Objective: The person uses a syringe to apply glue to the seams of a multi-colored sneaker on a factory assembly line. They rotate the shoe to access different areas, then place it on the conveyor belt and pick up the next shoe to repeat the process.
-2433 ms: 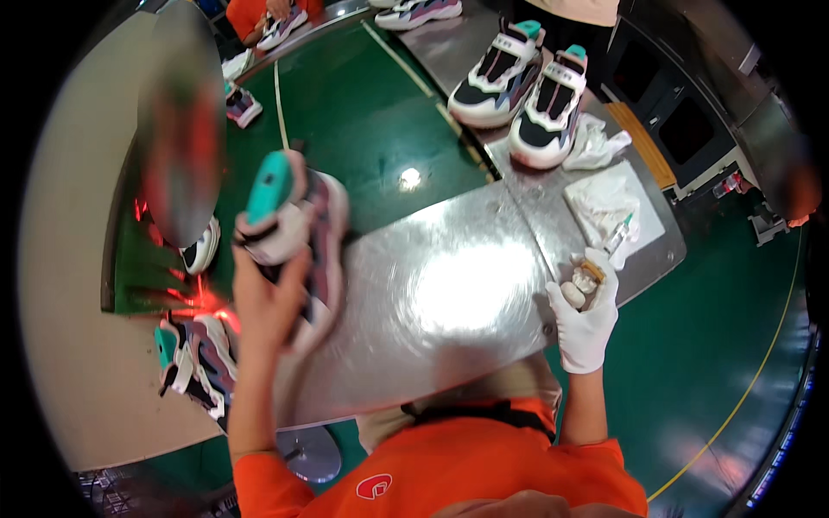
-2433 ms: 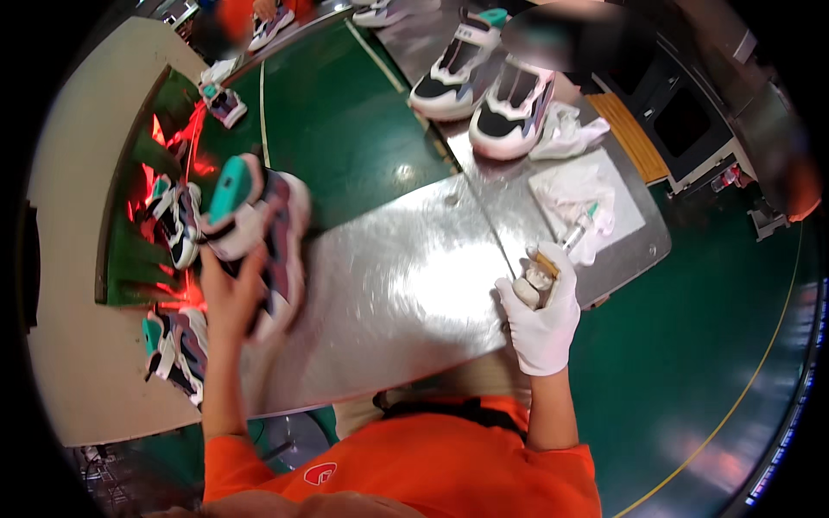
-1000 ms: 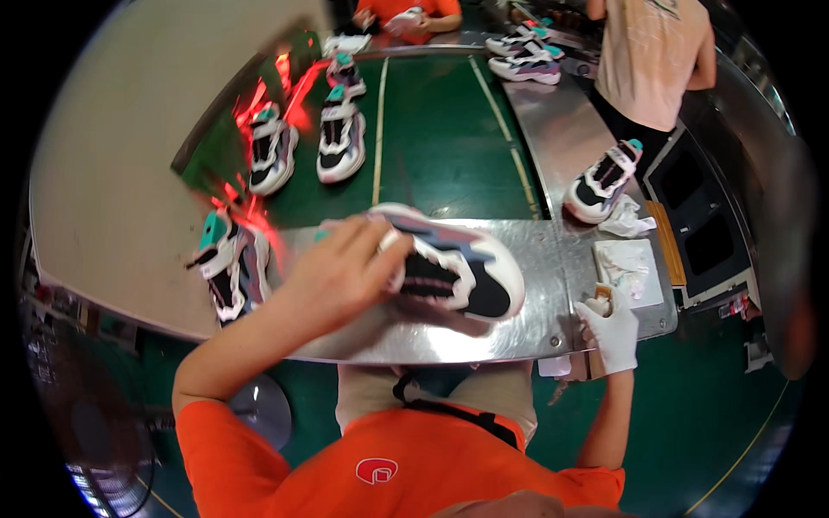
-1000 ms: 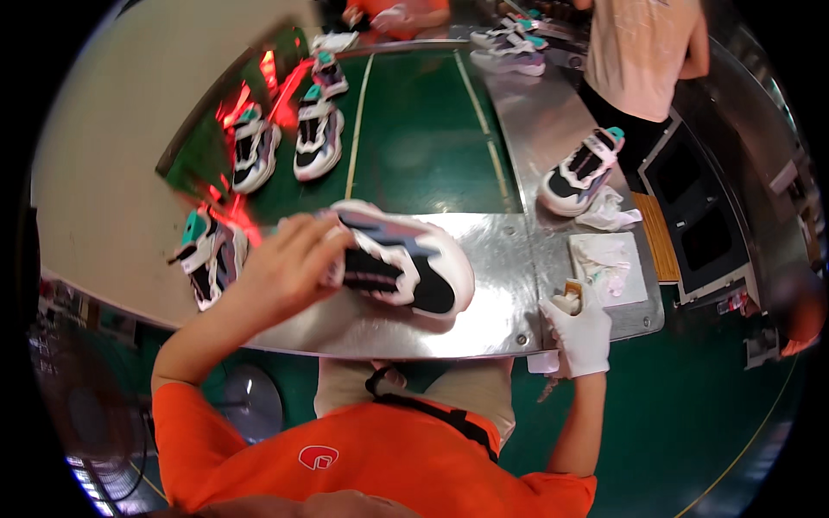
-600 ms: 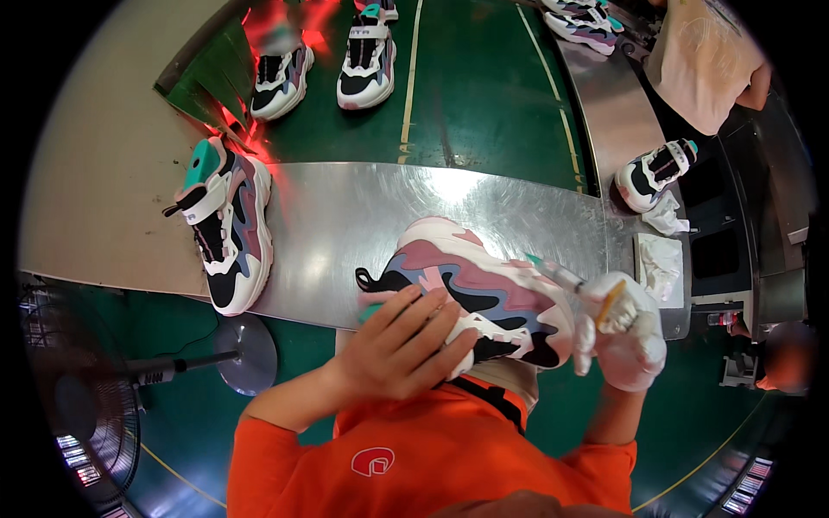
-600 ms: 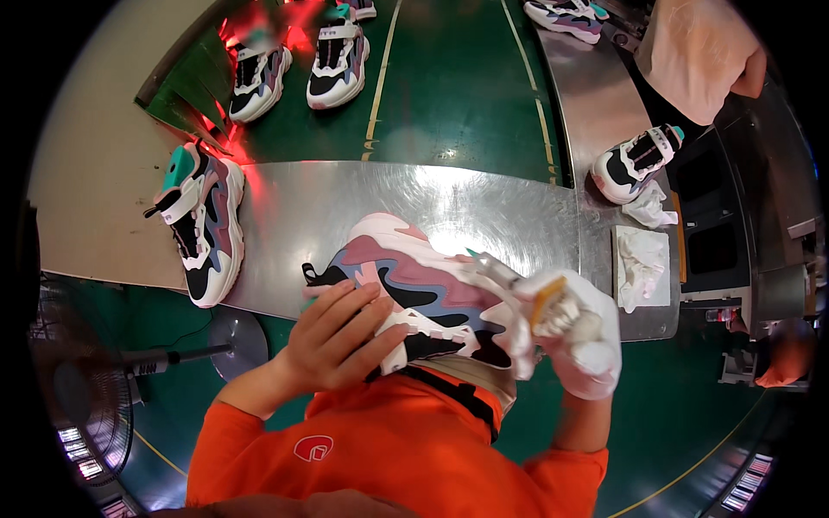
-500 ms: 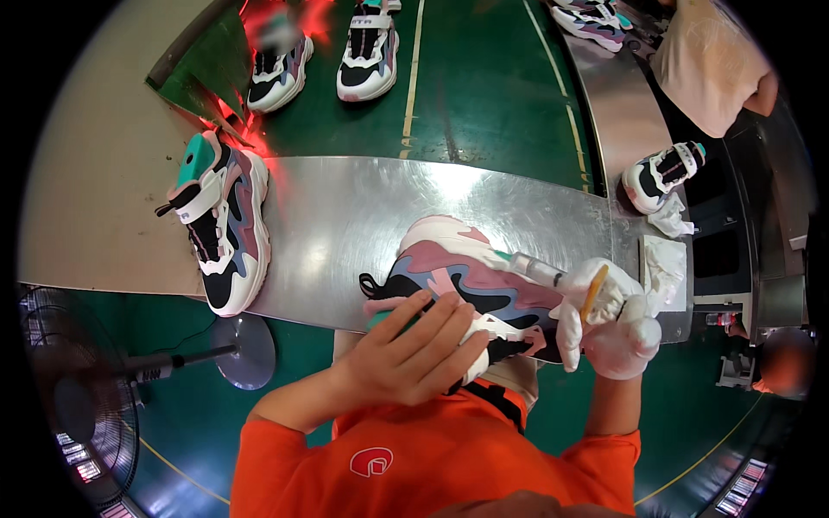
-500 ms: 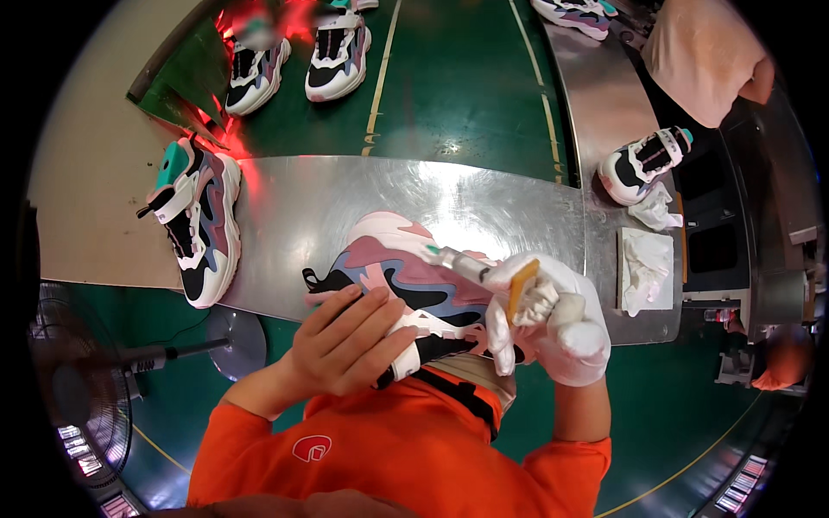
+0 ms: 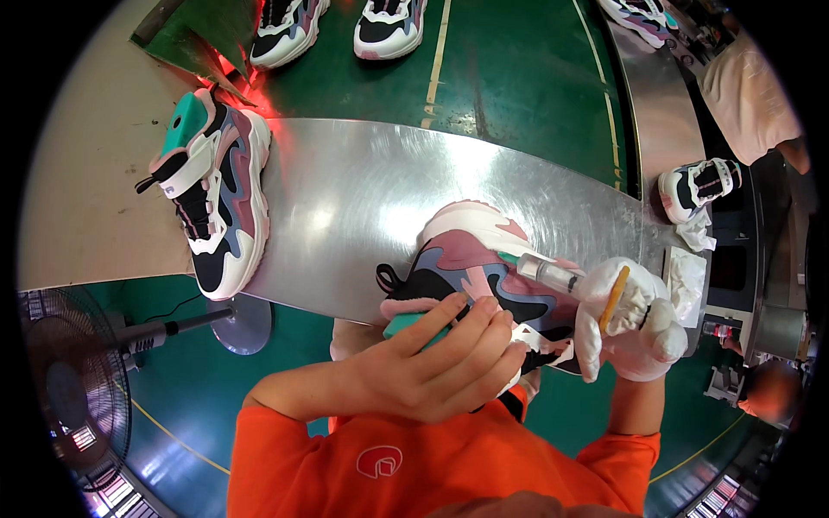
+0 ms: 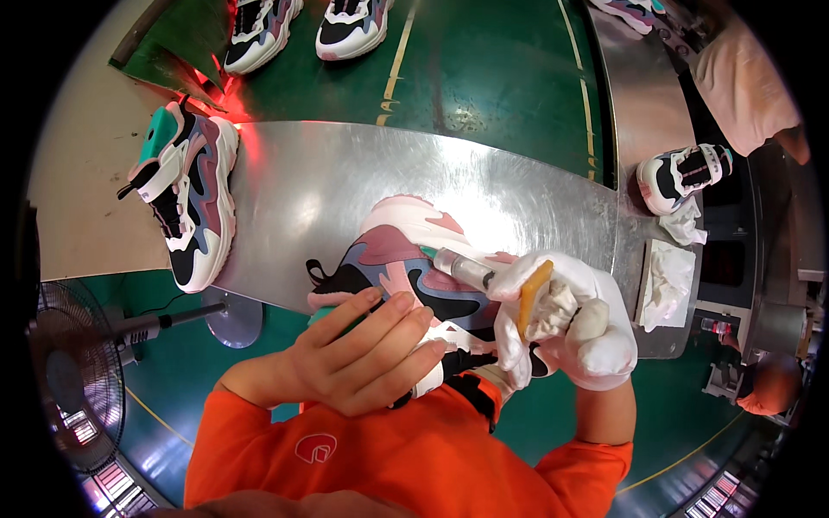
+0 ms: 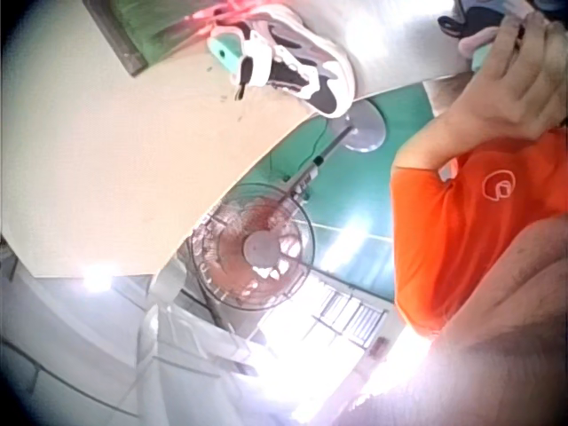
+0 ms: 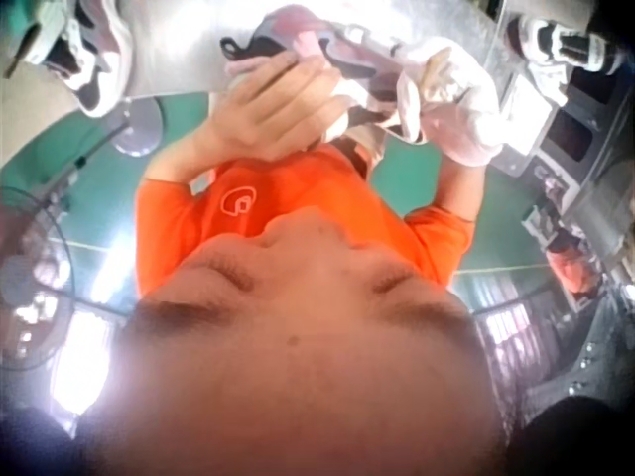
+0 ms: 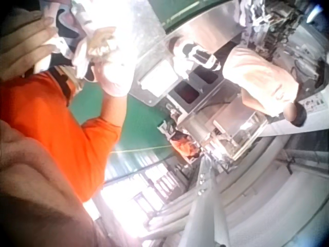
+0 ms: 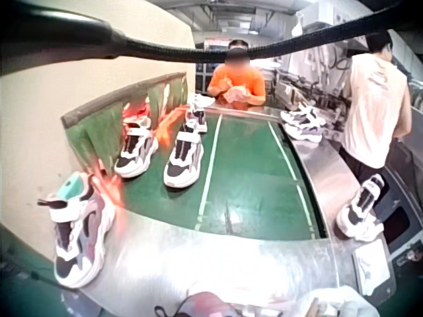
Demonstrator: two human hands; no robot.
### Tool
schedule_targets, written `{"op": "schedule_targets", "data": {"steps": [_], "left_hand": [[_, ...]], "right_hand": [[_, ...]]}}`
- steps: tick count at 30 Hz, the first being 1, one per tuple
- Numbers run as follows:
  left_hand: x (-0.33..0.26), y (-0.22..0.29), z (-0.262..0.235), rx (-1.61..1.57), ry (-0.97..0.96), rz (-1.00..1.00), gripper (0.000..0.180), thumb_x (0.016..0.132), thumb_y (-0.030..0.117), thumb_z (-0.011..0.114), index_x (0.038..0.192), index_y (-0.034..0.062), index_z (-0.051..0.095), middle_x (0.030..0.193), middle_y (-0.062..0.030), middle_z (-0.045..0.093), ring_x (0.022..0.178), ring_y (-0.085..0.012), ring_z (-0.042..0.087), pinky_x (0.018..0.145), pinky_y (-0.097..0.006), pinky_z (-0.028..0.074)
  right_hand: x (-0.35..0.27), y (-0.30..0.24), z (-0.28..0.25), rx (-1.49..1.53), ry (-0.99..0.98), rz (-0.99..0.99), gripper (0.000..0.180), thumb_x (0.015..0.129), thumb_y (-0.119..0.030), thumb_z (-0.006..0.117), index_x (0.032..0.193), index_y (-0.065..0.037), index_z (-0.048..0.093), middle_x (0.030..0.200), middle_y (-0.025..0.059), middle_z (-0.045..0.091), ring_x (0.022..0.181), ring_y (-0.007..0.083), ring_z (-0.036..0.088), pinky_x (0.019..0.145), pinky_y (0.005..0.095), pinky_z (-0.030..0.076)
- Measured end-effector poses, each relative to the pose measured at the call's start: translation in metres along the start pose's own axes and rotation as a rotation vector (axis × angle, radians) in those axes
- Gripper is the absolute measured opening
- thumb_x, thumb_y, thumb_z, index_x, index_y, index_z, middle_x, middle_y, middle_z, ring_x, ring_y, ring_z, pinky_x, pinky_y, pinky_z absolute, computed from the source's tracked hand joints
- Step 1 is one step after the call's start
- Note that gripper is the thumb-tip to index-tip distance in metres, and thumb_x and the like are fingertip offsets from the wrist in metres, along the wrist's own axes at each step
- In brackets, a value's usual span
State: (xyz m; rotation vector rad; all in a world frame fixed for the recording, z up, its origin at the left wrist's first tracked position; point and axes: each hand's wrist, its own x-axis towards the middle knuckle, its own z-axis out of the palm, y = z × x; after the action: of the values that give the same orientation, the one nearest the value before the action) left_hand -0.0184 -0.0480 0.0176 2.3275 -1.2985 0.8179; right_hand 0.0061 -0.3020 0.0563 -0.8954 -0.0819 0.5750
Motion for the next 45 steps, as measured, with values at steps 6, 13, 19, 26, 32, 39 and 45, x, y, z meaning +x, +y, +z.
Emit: {"op": "schedule_targets", "data": {"steps": [6, 13, 19, 26, 32, 39, 45], "left_hand": [[0.001, -0.001, -0.002, -0.027, -0.041, -0.006, 0.021, 0.087, 0.017, 0.055, 0.107, 0.0129, 0.060, 0.104, -0.0069, 0.066, 0.103, -0.0231, 0.062, 0.095, -0.038, 0.046], [0.000, 0.001, 0.003, -0.049, -0.031, -0.021, 0.020, 0.086, 0.016, 0.055, 0.105, 0.0132, 0.060, 0.102, -0.0074, 0.067, 0.100, -0.0235, 0.064, 0.094, -0.038, 0.046], [0.001, 0.002, 0.002, -0.056, -0.027, -0.038, 0.019, 0.086, 0.015, 0.056, 0.103, 0.0128, 0.061, 0.100, -0.0076, 0.067, 0.100, -0.0233, 0.064, 0.094, -0.038, 0.046], [0.001, 0.003, 0.005, -0.047, 0.003, -0.052, 0.018, 0.085, 0.014, 0.057, 0.102, 0.0130, 0.061, 0.099, -0.0064, 0.067, 0.099, -0.0227, 0.064, 0.093, -0.038, 0.047], [0.004, 0.004, 0.005, -0.019, 0.009, -0.065, 0.017, 0.085, 0.014, 0.059, 0.101, 0.0140, 0.062, 0.099, -0.0057, 0.067, 0.100, -0.0219, 0.064, 0.092, -0.037, 0.047], [0.005, 0.006, 0.004, 0.000, -0.016, -0.089, 0.016, 0.084, 0.014, 0.063, 0.100, 0.0149, 0.062, 0.101, -0.0052, 0.067, 0.100, -0.0215, 0.064, 0.091, -0.037, 0.048], [0.007, 0.008, 0.003, -0.001, -0.023, -0.100, 0.020, 0.083, 0.014, 0.068, 0.102, 0.0152, 0.061, 0.103, -0.0048, 0.067, 0.101, -0.0222, 0.064, 0.092, -0.037, 0.049]], "right_hand": [[0.001, -0.009, 0.010, -0.035, 0.116, 0.074, 0.074, 0.057, -0.025, 0.080, 0.109, 0.019, 0.051, 0.097, 0.0261, 0.059, 0.066, 0.0250, 0.063, 0.054, 0.0335, 0.053], [-0.003, -0.018, 0.017, -0.122, 0.153, 0.091, 0.072, 0.058, -0.028, 0.082, 0.107, 0.018, 0.053, 0.082, 0.0216, 0.061, 0.064, 0.0220, 0.063, 0.052, 0.0302, 0.053], [-0.003, -0.024, 0.025, -0.251, 0.212, 0.100, 0.071, 0.060, -0.034, 0.081, 0.102, 0.016, 0.054, 0.070, 0.0206, 0.060, 0.051, 0.0226, 0.060, 0.042, 0.0290, 0.050], [-0.006, -0.029, 0.027, -0.403, 0.173, 0.070, 0.073, 0.070, -0.046, 0.078, 0.099, 0.015, 0.051, 0.061, 0.0227, 0.058, 0.038, 0.0251, 0.054, 0.037, 0.0328, 0.048], [-0.018, -0.031, 0.025, -0.290, 0.277, 0.106, 0.076, 0.059, -0.039, 0.083, 0.104, 0.016, 0.055, 0.067, 0.0195, 0.060, 0.048, 0.0203, 0.059, 0.037, 0.0254, 0.048], [-0.028, -0.030, 0.013, -0.282, 0.287, 0.048, 0.076, 0.060, -0.041, 0.082, 0.102, 0.017, 0.055, 0.067, 0.0202, 0.060, 0.050, 0.0227, 0.061, 0.036, 0.0278, 0.049], [-0.037, -0.032, 0.007, -0.262, 0.261, 0.018, 0.064, 0.061, -0.027, 0.075, 0.102, 0.017, 0.055, 0.068, 0.0220, 0.060, 0.050, 0.0231, 0.061, 0.036, 0.0283, 0.049]]}}
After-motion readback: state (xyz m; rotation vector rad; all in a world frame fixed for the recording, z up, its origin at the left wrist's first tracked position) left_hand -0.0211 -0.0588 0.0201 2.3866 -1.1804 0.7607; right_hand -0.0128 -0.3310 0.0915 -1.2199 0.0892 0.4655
